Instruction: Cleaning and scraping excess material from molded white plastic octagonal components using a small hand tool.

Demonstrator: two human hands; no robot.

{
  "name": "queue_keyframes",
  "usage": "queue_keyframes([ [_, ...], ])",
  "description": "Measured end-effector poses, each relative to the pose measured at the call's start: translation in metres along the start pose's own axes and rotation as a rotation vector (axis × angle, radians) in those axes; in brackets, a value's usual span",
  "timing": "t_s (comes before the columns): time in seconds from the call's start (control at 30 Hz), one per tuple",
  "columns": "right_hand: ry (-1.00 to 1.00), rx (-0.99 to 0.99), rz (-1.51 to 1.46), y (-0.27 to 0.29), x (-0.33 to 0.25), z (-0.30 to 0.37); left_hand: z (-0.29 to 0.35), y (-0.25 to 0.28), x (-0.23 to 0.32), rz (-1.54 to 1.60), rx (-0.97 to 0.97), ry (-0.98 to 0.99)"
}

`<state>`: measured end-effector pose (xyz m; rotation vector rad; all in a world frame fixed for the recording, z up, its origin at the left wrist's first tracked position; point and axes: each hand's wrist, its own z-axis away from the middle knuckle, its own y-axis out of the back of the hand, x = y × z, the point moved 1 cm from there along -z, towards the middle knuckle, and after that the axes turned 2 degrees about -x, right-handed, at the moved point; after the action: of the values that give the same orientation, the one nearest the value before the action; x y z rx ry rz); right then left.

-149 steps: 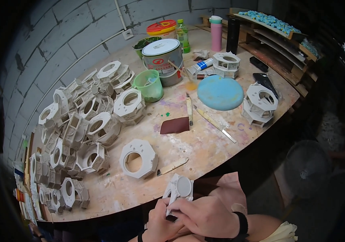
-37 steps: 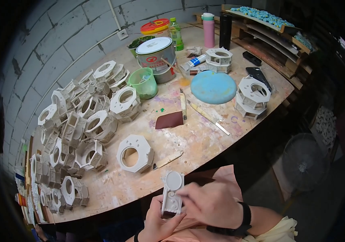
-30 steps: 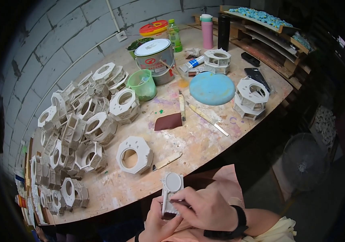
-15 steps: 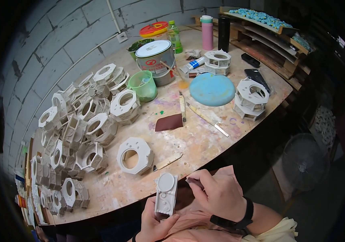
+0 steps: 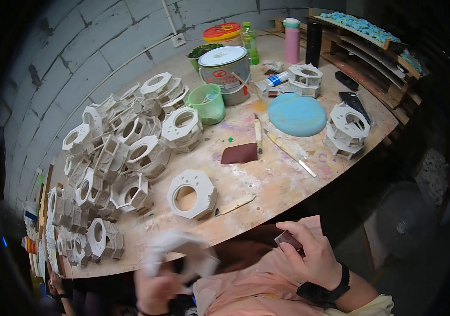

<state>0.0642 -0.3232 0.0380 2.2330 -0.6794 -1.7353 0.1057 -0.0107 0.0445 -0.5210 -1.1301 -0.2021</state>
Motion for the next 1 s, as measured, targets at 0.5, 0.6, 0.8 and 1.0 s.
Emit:
queue_keyframes([
  [0.5,-0.017,-0.484,0.148,-0.035,0.014,0.003,-0.023,-0.05,-0.05,-0.041,-0.278,-0.019],
  [0.6,-0.053,-0.494,0.09,-0.042,0.03,0.012,-0.023,-0.047,-0.058,-0.12,-0.335,-0.086],
  [0.8,0.158,-0.202,0.377,-0.039,0.029,0.011,-0.021,-0.058,-0.049,-0.251,-0.192,-0.191],
  [1.0,0.103,-0.086,0.381,-0.035,0.022,0.013,-0.028,-0.063,-0.05,-0.455,-0.216,-0.206],
])
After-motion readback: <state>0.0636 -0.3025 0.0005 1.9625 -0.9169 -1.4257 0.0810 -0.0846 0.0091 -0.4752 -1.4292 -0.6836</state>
